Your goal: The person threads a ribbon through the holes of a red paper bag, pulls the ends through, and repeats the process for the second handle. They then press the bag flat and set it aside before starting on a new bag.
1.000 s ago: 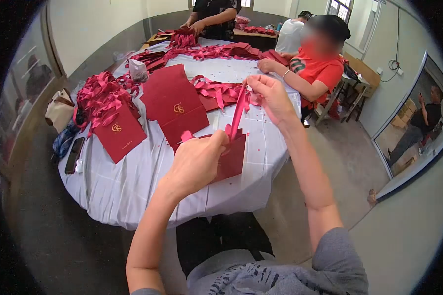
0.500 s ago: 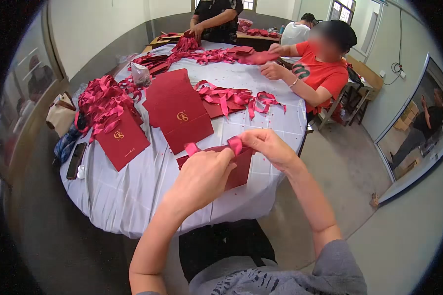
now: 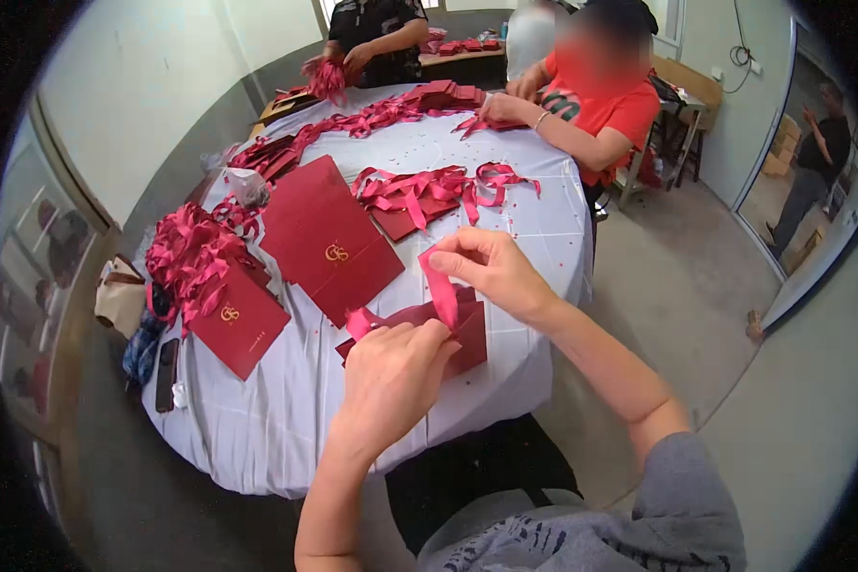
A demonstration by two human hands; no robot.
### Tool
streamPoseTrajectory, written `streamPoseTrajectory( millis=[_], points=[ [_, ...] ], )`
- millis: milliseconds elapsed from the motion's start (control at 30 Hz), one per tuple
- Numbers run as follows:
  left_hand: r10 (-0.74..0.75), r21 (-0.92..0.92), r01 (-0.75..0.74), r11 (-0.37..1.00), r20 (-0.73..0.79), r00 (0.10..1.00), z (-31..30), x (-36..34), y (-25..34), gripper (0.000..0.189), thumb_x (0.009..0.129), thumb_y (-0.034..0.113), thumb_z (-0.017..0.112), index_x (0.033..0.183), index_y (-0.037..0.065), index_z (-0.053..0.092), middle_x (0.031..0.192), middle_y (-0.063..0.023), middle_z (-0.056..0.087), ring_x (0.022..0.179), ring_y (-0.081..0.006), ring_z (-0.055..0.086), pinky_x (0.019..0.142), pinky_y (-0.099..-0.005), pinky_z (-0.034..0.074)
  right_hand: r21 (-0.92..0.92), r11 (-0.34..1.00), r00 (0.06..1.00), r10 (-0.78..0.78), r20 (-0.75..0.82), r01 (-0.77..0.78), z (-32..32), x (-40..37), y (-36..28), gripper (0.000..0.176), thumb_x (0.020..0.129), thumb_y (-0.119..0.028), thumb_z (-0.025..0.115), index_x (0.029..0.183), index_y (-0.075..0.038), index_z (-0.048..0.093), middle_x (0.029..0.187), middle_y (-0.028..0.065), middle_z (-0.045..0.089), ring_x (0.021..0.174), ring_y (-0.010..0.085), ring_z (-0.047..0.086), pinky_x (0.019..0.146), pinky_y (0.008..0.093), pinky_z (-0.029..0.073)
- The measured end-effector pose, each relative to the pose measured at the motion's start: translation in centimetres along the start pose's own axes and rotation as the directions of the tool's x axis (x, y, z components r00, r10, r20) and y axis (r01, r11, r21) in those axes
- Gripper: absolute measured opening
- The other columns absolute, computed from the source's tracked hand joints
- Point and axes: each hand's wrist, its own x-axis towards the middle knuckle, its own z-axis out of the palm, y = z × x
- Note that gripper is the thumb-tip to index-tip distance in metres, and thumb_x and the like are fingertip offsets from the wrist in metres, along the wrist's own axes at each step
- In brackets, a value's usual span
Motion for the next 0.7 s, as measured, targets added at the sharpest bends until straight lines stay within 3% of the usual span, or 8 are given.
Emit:
streamPoseTrajectory(
  millis=[167, 233, 300, 400, 433, 533, 667, 700],
  points=[
    [0.0, 0.021, 0.002, 1.0, -0.061, 0.998, 0.2, -0.1, 0.0, 0.016, 0.073, 0.009, 0.066, 0.072, 0.006, 0.051, 0.056, -0.0069, 0.052, 0.052, -0.0225, 0.054, 0.051, -0.0343, 0.04, -0.308, 0.94, 0.969, 0.199, 0.149, -0.146, -3.0, -0.7, 0.4, 0.05, 0.094, -0.045, 0.045, 0.083, 0.0, 0.064, 0.073, 0.0011, 0.058, 0.07, 0.0071, 0.051, 0.066, 0.023, 0.042],
    [0.017, 0.028, -0.015, 1.0, -0.075, 0.997, 0.4, -0.1, 0.0, 0.015, 0.074, 0.009, 0.066, 0.073, 0.006, 0.052, 0.057, -0.0069, 0.053, 0.053, -0.0224, 0.054, 0.051, -0.0341, 0.04, -0.434, 0.875, 0.961, 0.269, 0.07, -0.213, -2.7, -2.0, 0.1, 0.066, 0.09, -0.059, 0.04, 0.065, 0.0, 0.057, 0.057, 0.0037, 0.051, 0.059, 0.0123, 0.048, 0.053, 0.0312, 0.039],
    [0.047, 0.041, -0.044, 0.998, -0.081, 0.996, 0.4, 0.0, 0.1, 0.015, 0.074, 0.009, 0.066, 0.073, 0.006, 0.052, 0.058, -0.0069, 0.053, 0.053, -0.0223, 0.054, 0.051, -0.0339, 0.04, -0.5, 0.836, 0.95, 0.304, 0.076, -0.227, -2.6, -2.2, 0.0, 0.066, 0.09, -0.058, 0.04, 0.063, 0.001, 0.055, 0.057, 0.0082, 0.051, 0.058, 0.0191, 0.05, 0.055, 0.0359, 0.039],
    [-0.033, 0.008, 0.033, 0.999, -0.057, 0.998, 0.1, 0.0, 0.4, 0.011, 0.075, 0.009, 0.066, 0.077, 0.003, 0.057, 0.065, -0.0111, 0.058, 0.059, -0.0281, 0.057, 0.056, -0.0361, 0.043, -0.621, 0.781, 0.984, -0.156, -0.085, 0.07, -2.5, -2.7, -0.9, 0.055, 0.093, -0.048, 0.044, 0.086, 0.003, 0.065, 0.069, 0.0099, 0.059, 0.068, 0.0163, 0.054, 0.064, 0.0304, 0.044],
    [-0.035, 0.01, 0.036, 0.999, -0.051, 0.998, 0.1, 0.0, 0.3, 0.011, 0.075, 0.009, 0.067, 0.078, 0.003, 0.057, 0.065, -0.011, 0.058, 0.059, -0.0279, 0.057, 0.056, -0.0358, 0.044, -0.624, 0.778, 0.984, -0.159, -0.085, 0.072, -2.8, -2.8, -1.0, 0.055, 0.093, -0.048, 0.044, 0.086, 0.003, 0.065, 0.069, 0.0099, 0.059, 0.068, 0.0163, 0.054, 0.064, 0.0304, 0.044],
    [-0.043, 0.008, 0.044, 0.999, -0.047, 0.998, 0.2, 0.0, 0.3, 0.011, 0.074, 0.009, 0.067, 0.078, 0.003, 0.058, 0.066, -0.0109, 0.058, 0.06, -0.0276, 0.057, 0.056, -0.0354, 0.044, -0.658, 0.74, 0.972, 0.229, 0.05, -0.141, -2.6, -3.0, -2.3, 0.055, 0.093, -0.047, 0.043, 0.086, 0.003, 0.064, 0.07, 0.011, 0.06, 0.068, 0.0166, 0.056, 0.063, 0.0305, 0.044],
    [-0.022, 0.019, 0.022, 1.0, -0.038, 0.999, 0.0, 0.0, 0.4, 0.012, 0.074, 0.009, 0.067, 0.078, 0.004, 0.057, 0.066, -0.0102, 0.058, 0.059, -0.0268, 0.057, 0.056, -0.0352, 0.044, -0.565, 0.817, 0.961, 0.235, 0.147, -0.114, -2.3, -2.9, -0.2, 0.058, 0.094, -0.048, 0.041, 0.084, 0.003, 0.064, 0.071, 0.0107, 0.062, 0.069, 0.017, 0.057, 0.065, 0.0303, 0.045],
    [-0.023, 0.017, 0.023, 1.0, -0.038, 0.999, 0.1, -0.1, 0.3, 0.012, 0.074, 0.009, 0.067, 0.078, 0.004, 0.057, 0.066, -0.0102, 0.058, 0.059, -0.0268, 0.057, 0.056, -0.0352, 0.044, -0.316, 0.925, 0.959, 0.258, 0.116, -0.21, -1.7, -2.9, 0.1, 0.061, 0.094, -0.051, 0.038, 0.083, 0.004, 0.064, 0.073, 0.0107, 0.062, 0.069, 0.0168, 0.057, 0.066, 0.0302, 0.045]
  ],
)
